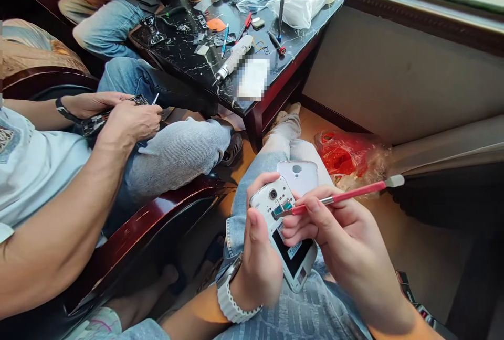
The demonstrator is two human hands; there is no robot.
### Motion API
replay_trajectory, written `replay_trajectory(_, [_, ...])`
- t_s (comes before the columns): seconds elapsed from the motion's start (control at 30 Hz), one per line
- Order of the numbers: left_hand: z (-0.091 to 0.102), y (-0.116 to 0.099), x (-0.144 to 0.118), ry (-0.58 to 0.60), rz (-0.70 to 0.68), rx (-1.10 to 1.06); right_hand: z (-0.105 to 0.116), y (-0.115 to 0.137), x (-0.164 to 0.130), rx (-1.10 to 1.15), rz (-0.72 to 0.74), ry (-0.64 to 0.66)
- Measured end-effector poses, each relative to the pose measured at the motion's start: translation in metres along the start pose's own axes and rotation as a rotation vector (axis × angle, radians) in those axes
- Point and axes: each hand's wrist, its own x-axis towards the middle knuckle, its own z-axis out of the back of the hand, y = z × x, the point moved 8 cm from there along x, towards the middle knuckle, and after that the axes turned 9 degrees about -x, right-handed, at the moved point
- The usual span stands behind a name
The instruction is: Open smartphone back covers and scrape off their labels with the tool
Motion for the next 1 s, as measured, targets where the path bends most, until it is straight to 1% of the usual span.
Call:
replay_trajectory(0.1, [0.0059,0.0015,-0.0017,-0.019,0.002,0.09,0.0023,-0.0047,0.0026,0.025,-0.039,0.016])
replay_trajectory(0.33, [0.0022,0.0038,-0.0011,-0.015,0.016,0.022,0.0011,-0.005,0.0034,0.041,-0.059,0.035])
replay_trajectory(0.47, [0.0028,0.0034,-0.0006,-0.032,0.0,0.048,0.0016,-0.0059,0.004,0.029,-0.062,0.022])
replay_trajectory(0.63, [0.0063,0.0003,-0.0018,-0.042,-0.053,0.144,0.0018,-0.007,0.003,0.028,-0.067,0.011])
replay_trajectory(1.0, [0.0083,-0.0012,-0.0026,-0.038,-0.091,0.142,-0.001,-0.007,0.0055,0.01,-0.091,0.021])
